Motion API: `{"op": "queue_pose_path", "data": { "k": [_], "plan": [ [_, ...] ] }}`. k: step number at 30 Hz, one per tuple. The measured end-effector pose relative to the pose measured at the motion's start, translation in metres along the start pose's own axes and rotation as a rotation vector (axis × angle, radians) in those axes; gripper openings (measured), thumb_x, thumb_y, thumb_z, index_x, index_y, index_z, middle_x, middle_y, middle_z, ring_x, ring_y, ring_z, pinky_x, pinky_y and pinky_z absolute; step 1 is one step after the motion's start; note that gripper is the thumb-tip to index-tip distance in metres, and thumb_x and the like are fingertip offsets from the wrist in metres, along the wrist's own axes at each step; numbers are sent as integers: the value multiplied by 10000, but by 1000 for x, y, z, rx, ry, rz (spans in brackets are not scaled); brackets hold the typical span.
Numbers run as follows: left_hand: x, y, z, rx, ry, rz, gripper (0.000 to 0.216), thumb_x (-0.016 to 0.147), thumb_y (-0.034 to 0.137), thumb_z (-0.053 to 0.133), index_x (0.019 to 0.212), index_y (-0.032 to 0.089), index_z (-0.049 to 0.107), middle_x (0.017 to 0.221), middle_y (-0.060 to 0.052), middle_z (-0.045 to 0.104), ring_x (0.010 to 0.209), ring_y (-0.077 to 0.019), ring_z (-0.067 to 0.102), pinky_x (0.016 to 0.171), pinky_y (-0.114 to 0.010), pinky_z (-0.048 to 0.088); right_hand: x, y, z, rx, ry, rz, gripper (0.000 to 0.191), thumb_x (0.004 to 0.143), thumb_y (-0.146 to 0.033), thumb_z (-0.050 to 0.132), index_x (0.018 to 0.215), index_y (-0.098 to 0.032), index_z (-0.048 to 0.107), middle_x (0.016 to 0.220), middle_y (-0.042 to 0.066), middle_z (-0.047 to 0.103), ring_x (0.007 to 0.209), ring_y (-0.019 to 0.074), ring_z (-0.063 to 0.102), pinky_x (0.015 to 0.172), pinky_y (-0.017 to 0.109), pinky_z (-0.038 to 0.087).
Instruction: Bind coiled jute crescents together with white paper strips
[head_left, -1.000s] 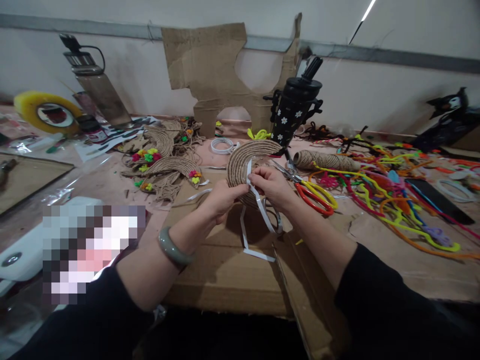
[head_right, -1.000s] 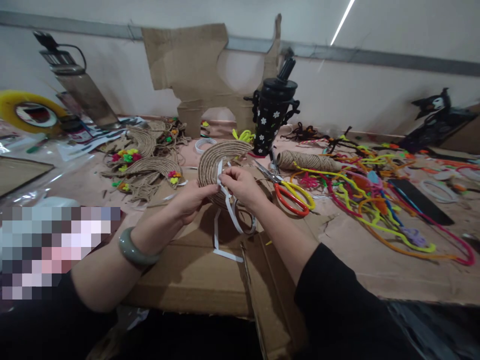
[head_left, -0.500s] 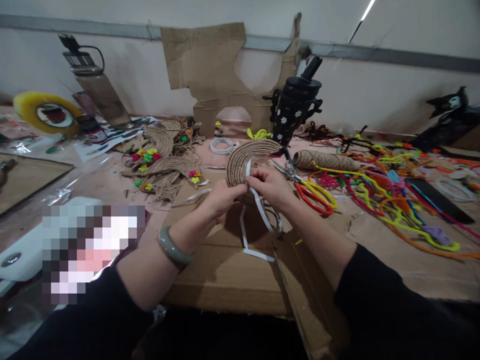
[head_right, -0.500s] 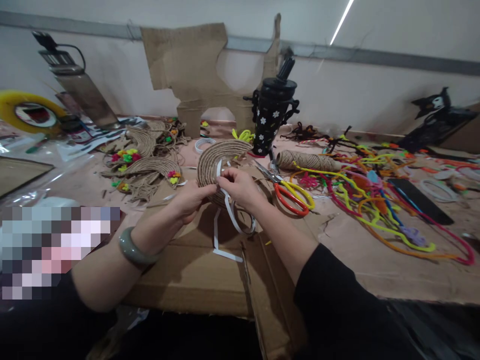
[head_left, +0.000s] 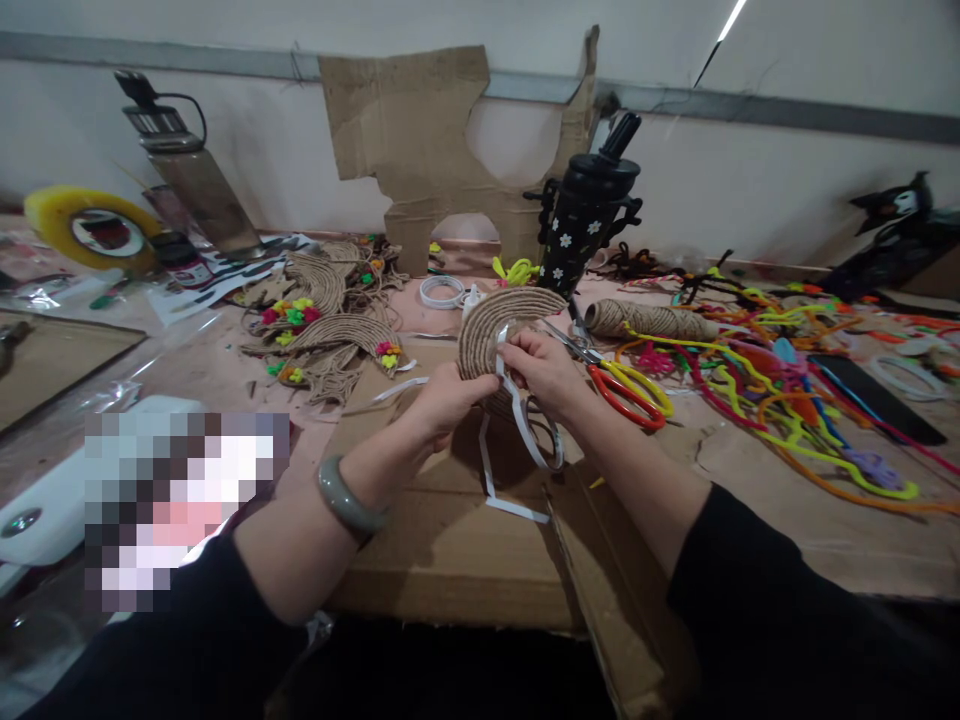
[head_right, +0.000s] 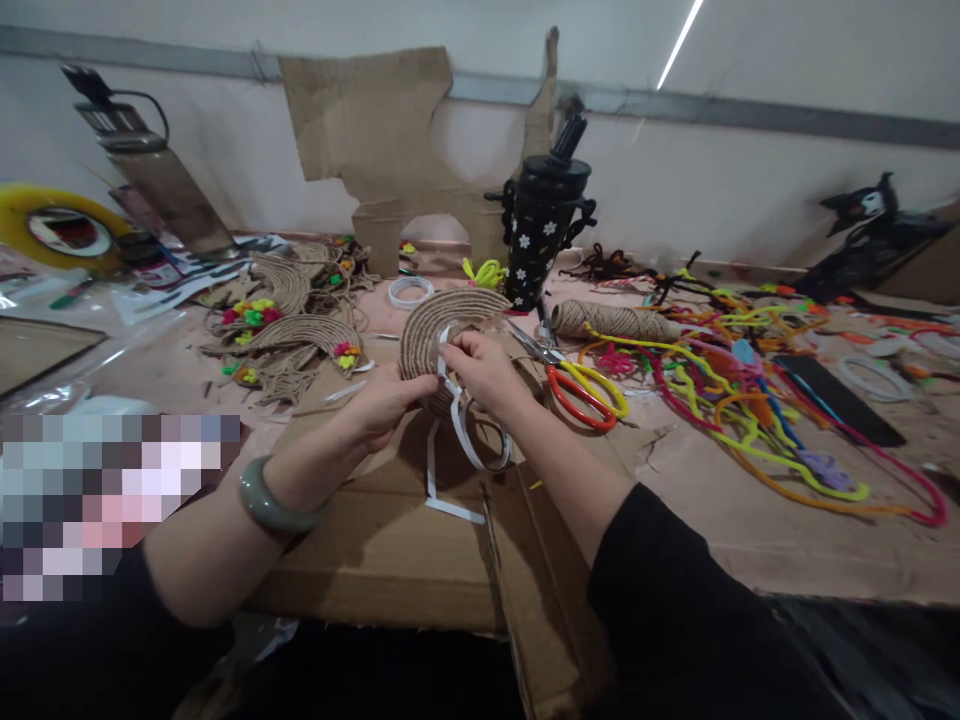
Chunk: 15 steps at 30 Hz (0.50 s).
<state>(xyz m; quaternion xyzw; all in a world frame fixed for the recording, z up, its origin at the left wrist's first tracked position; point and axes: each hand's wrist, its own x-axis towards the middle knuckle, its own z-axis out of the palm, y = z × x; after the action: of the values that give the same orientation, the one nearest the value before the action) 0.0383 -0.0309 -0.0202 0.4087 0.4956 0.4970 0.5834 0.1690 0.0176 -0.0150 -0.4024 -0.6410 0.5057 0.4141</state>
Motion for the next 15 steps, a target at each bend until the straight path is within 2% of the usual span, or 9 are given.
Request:
{"op": "queue_pose_path", "data": {
  "k": [5, 10, 15],
  "plan": [
    [-1, 1, 1, -26, -28, 16, 135, 578, 175, 653, 700, 116, 660, 667, -19, 652, 597, -115, 557, 595, -245, 424, -1, -6, 1, 73, 1, 28, 312, 694, -436, 601, 569, -178, 479, 451, -62, 425, 388, 48, 342, 403, 213, 230],
    [-2, 0, 2, 20, -40, -7, 167, 587, 185, 654, 733, 106, 665, 694, -37, 662, 624, -137, 573, 623, -271, 441, -1, -6, 2, 89, 97, 50, 328, 674, -424, 635, 540, -183, 458, 439, -59, 435, 375, 46, 343, 383, 205, 229],
    [-3, 1, 1, 16, -58, -18, 181, 614, 193, 655, 769, 101, 672, 723, -43, 669, 633, -129, 573, 635, -265, 440, -1, -4, 2, 127, 91, 70, 339, 663, -423, 652, 530, -182, 454, 437, -60, 431, 369, 42, 342, 375, 200, 235]
  ]
}}
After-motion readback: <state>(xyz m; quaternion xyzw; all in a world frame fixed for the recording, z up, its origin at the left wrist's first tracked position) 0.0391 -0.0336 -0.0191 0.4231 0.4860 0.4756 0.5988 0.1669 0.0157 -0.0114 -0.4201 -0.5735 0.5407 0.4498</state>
